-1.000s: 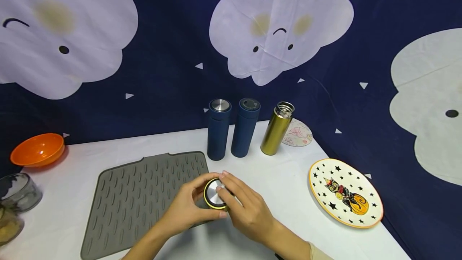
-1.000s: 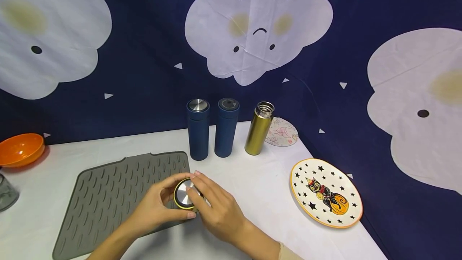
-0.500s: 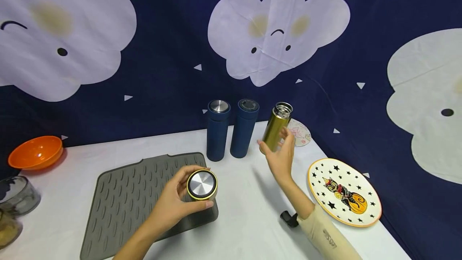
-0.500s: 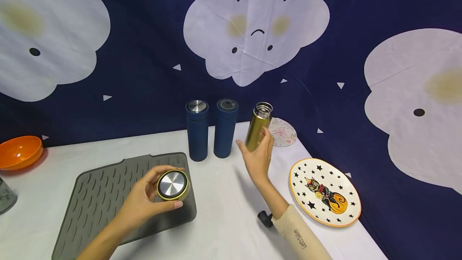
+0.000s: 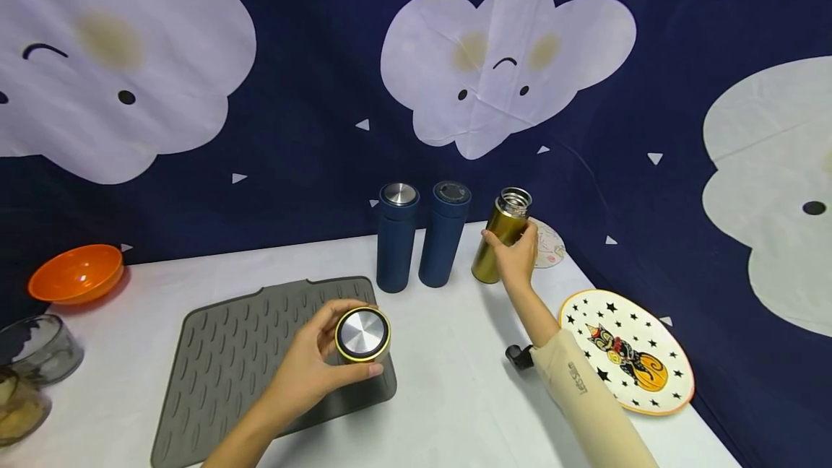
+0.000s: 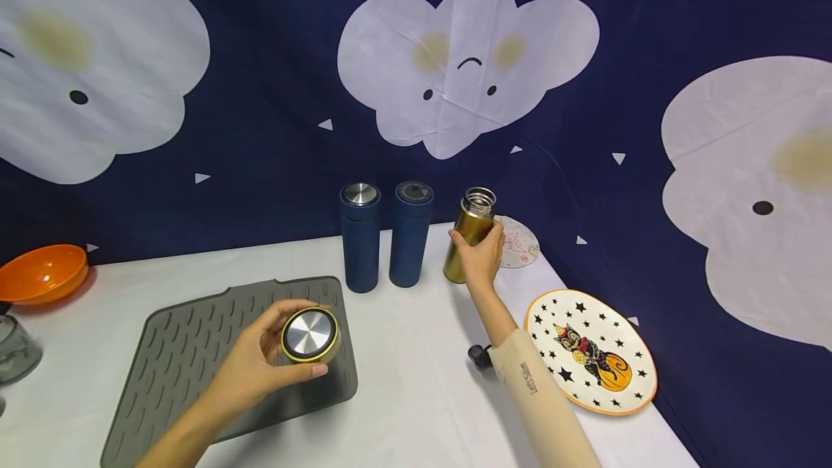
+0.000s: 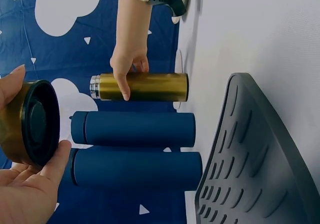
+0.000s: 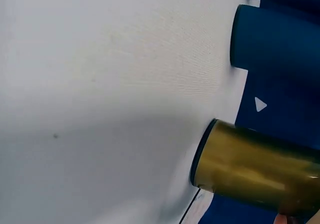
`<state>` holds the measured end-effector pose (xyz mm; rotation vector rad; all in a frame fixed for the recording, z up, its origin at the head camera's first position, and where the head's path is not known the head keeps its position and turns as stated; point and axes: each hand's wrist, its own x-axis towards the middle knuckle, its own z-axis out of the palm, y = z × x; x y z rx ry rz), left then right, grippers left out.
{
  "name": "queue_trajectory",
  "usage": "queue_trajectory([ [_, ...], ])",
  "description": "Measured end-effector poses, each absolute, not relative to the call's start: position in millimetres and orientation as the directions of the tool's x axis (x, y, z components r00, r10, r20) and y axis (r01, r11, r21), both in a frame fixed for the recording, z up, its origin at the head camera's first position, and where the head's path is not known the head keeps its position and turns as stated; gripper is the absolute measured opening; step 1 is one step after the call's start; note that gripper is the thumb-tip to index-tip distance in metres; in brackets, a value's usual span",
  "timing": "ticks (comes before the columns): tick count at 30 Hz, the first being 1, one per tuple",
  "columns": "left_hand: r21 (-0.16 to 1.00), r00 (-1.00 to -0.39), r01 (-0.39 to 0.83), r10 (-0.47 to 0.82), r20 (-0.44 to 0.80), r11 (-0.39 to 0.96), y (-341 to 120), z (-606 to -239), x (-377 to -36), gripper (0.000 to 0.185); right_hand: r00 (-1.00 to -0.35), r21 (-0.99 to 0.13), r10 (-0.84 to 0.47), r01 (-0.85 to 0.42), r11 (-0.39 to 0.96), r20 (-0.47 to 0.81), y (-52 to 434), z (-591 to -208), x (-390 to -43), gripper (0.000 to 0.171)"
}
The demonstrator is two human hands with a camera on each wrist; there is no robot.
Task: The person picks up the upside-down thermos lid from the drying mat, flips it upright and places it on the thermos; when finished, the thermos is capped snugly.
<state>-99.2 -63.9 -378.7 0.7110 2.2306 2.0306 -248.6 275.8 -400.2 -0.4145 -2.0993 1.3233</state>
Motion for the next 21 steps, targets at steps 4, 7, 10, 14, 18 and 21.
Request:
queue_trajectory([
  [4, 0.956, -0.898, 0.292, 0.355, 0.259, 0.04, -64, -377, -99, 0.072, -0.759, -0.902, 0.567, -0.058, 0.428, 0.319, 274, -399, -246, 0.072],
  [7, 0.954, -0.896, 0.298, 0.357, 0.265, 0.04, -64, -375, -102, 0.072, -0.775, -0.896, 0.54, -0.075, 0.437, 0.329, 267, -398, -234, 0.071],
  [10, 0.951, -0.889, 0.308, 0.366, 0.276, 0.031, -61, -370, -107, 0.073, -0.805, -0.886, 0.484, -0.104, 0.452, 0.342, 254, -396, -213, 0.071],
  [14, 0.95, -0.881, 0.312, 0.377, 0.285, 0.011, -56, -360, -113, 0.075, -0.852, -0.876, 0.392, -0.145, 0.46, 0.347, 232, -389, -181, 0.072],
  [18, 0.949, -0.881, 0.314, 0.376, 0.288, 0.007, -47, -348, -121, 0.076, -0.892, -0.868, 0.297, -0.175, 0.465, 0.34, 211, -385, -149, 0.072],
  [21, 0.948, -0.882, 0.319, 0.368, 0.295, 0.003, -38, -338, -127, 0.074, -0.91, -0.86, 0.234, -0.203, 0.469, 0.342, 199, -389, -132, 0.069],
])
